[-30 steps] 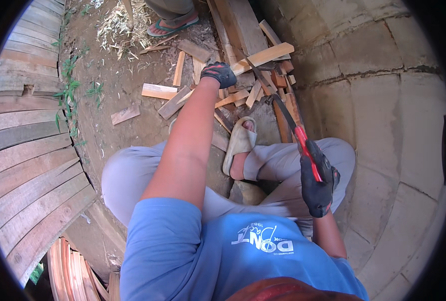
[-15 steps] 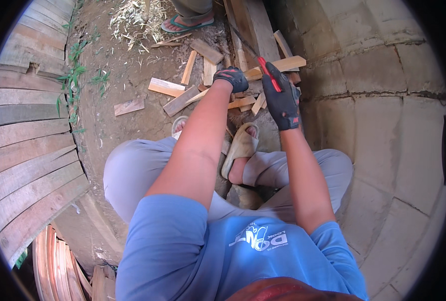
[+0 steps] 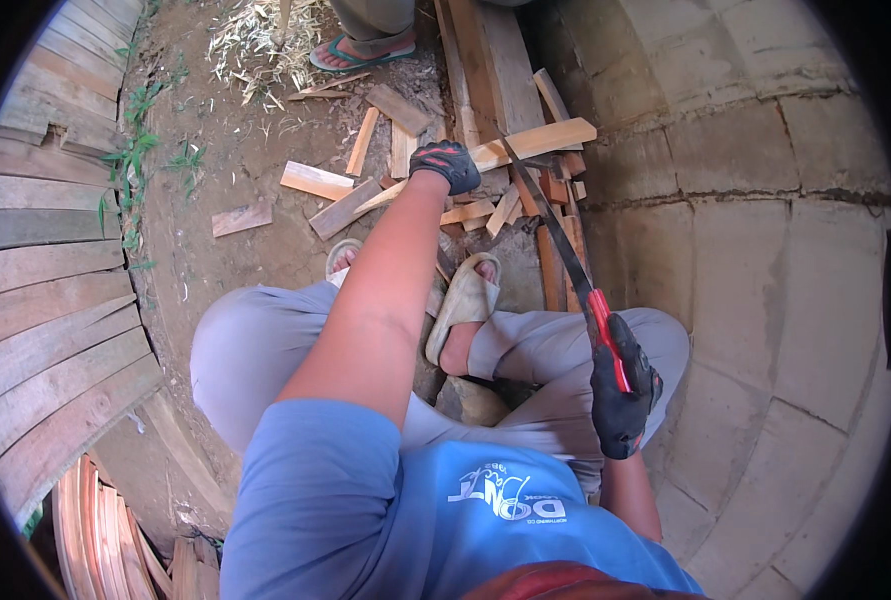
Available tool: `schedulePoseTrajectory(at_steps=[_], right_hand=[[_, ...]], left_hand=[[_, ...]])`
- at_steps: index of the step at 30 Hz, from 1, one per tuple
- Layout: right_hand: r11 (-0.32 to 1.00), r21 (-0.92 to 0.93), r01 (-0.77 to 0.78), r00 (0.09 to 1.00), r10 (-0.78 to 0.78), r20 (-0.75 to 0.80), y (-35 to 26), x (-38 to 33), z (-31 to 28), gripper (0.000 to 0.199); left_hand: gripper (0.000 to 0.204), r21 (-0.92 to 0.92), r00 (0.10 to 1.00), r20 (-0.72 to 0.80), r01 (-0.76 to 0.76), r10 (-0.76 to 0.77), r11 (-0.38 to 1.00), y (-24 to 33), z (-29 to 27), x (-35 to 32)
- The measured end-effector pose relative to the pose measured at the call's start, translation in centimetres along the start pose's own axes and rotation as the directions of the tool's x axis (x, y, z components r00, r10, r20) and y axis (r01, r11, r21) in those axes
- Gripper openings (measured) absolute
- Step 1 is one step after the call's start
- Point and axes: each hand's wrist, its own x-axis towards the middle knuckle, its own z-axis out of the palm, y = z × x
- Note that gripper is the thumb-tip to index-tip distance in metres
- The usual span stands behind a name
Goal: The person sits on the ground and uses a hand saw to cut small wooden planks into smaller pieces. They hold the wood with one hand and saw with the other, creating a pile of cut wood scraps on the ground.
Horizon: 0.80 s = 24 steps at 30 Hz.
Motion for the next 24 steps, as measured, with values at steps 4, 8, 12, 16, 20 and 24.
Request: schedulePoseTrajectory(at_steps=[4, 8, 12, 16, 20, 24], right_hand=[[0.996, -0.033, 0.084, 0.996, -0.085, -0.019, -1.1, 2.5, 1.3, 0.036], [0.975, 0.053, 0.215, 0.976, -0.214, -0.037, -0.5, 9.7, 6.9, 0.037], [0.954, -0.021, 0.298, 0.952, -0.299, -0.069, -1.9, 17.0, 12.8, 0.038], [0.953, 0.087, 0.29, 0.956, -0.283, -0.082, -2.7, 20.5, 16.0, 0.038], [0.956, 0.114, 0.27, 0.963, -0.266, -0.051, -1.3, 20.2, 15.8, 0.039], [0.972, 0.044, 0.232, 0.972, -0.23, -0.041, -1.0, 15.6, 12.1, 0.039]], left_hand=[[0.052, -0.044, 1.0, 0.012, 0.011, -0.01, 0.999, -0.2, 0.1, 0.3], [0.049, -0.049, 0.997, 0.067, 0.027, -0.023, 0.998, 0.1, -0.1, 0.0], [0.049, -0.049, 0.998, 0.056, 0.032, -0.029, 0.998, 0.3, -0.1, -0.3], [0.05, -0.034, 0.999, 0.018, 0.034, -0.033, 0.999, 0.0, 0.1, 0.2], [0.051, -0.028, 0.999, 0.021, 0.029, -0.028, 0.999, 0.0, 0.0, 0.3], [0.052, 0.002, 0.999, 0.024, 0.039, -0.039, 0.999, -0.4, 0.3, 1.1]])
